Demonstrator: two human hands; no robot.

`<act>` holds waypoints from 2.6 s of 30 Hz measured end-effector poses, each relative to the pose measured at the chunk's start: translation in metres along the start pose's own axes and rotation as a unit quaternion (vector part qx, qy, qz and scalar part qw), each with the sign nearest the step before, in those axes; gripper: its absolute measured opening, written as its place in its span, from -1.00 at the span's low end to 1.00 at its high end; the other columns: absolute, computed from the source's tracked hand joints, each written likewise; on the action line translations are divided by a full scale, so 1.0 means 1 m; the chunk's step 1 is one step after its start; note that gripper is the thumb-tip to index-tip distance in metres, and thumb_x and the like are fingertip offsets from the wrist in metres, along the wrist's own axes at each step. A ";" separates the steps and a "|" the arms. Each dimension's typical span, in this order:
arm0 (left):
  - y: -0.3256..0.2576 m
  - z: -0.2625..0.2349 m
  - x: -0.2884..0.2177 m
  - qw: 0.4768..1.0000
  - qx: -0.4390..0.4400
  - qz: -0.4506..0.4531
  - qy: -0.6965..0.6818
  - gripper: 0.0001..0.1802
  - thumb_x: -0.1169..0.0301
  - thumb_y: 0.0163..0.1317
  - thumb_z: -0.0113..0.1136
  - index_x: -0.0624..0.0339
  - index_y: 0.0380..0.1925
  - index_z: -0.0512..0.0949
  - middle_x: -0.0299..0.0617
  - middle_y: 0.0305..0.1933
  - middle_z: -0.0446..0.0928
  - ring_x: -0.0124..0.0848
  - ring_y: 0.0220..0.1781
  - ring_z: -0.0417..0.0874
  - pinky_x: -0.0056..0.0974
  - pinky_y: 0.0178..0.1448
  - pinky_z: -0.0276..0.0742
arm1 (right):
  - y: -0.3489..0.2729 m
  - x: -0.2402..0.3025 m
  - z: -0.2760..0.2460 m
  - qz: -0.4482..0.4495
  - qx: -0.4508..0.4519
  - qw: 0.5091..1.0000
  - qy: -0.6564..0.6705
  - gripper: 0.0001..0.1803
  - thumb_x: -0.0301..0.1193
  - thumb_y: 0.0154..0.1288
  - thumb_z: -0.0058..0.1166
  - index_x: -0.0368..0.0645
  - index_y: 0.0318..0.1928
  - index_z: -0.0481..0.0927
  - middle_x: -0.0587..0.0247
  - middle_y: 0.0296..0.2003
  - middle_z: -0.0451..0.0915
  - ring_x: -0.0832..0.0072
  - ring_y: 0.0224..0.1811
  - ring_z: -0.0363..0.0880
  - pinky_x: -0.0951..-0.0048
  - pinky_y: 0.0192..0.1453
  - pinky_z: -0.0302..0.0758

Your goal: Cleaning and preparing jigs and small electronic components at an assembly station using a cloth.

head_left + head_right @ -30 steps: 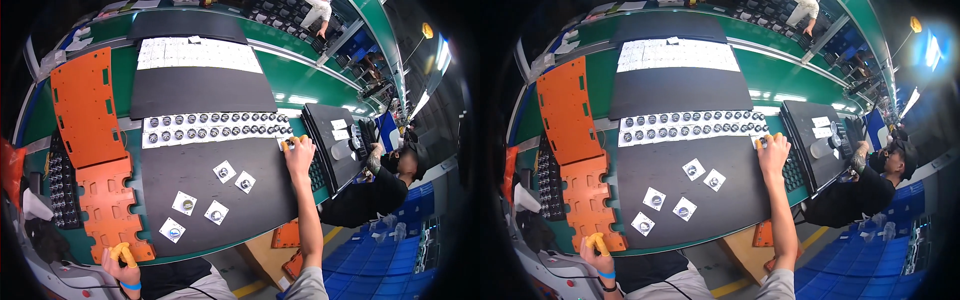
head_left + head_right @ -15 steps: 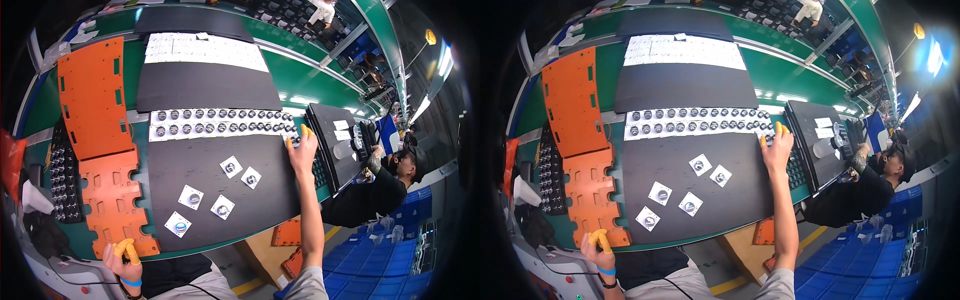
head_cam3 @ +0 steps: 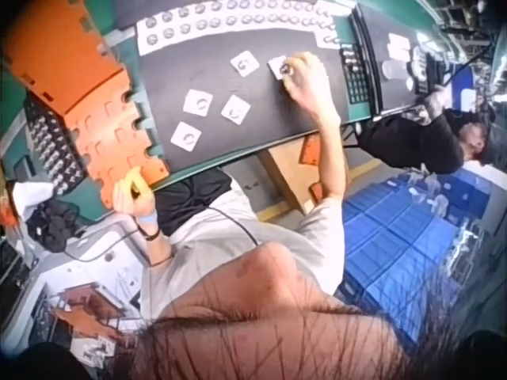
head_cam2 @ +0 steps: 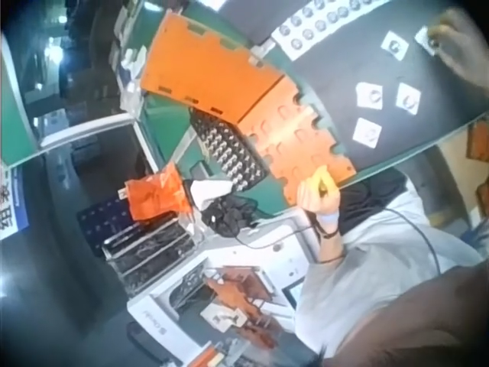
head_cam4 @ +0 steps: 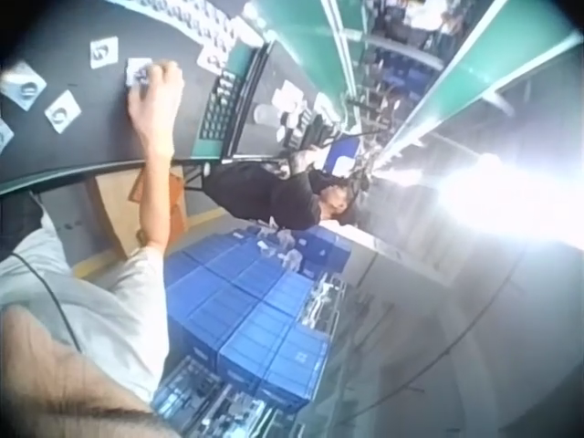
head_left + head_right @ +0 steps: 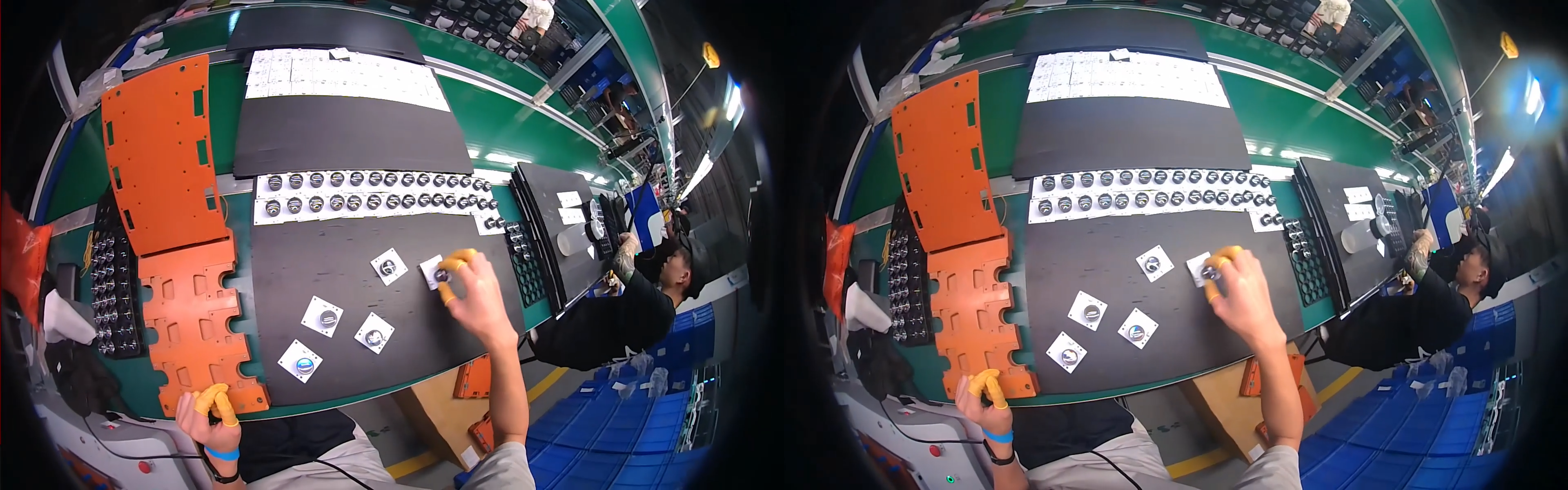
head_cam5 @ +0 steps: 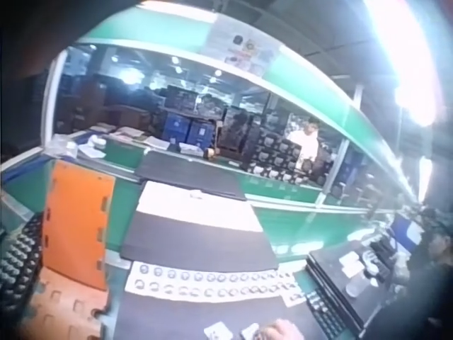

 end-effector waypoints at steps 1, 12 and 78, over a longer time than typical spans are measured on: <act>0.000 -0.001 -0.001 1.000 -0.007 0.007 0.000 -0.87 0.44 0.29 0.25 0.26 -0.39 0.66 -0.12 -0.54 0.50 -0.14 -0.55 0.39 -0.16 -0.43 0.19 | 0.001 -0.006 -0.006 0.030 -0.030 0.999 -0.008 -0.56 -0.57 0.04 0.37 -0.24 -0.01 0.59 0.09 -0.11 0.53 0.11 -0.05 0.50 0.18 0.10 0.47; -0.004 0.000 0.001 1.000 -0.014 0.024 0.009 -0.83 0.41 0.30 0.26 0.29 -0.42 0.61 -0.11 -0.54 0.44 -0.16 -0.54 0.37 -0.16 -0.41 0.17 | 0.001 -0.050 0.006 0.122 -0.086 0.989 -0.015 -0.71 -0.42 0.07 0.43 -0.24 -0.21 0.65 0.09 -0.22 0.52 0.13 -0.12 0.49 0.20 0.02 0.47; -0.010 0.002 0.004 0.997 -0.035 0.062 0.034 -0.81 0.36 0.35 0.22 0.23 -0.39 0.65 -0.18 -0.61 0.35 -0.20 -0.61 0.26 -0.16 -0.44 0.08 | 0.041 -0.078 0.003 0.087 -0.154 0.974 -0.140 -0.69 -0.44 0.08 0.40 -0.22 -0.12 0.72 0.05 -0.16 0.53 0.10 -0.06 0.49 0.14 0.06 0.46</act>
Point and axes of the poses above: each hand's wrist, its own y-axis towards the middle knuckle, its own z-axis out of the palm, x = y × z, the point moved 5 cm from there along y, towards the middle knuckle
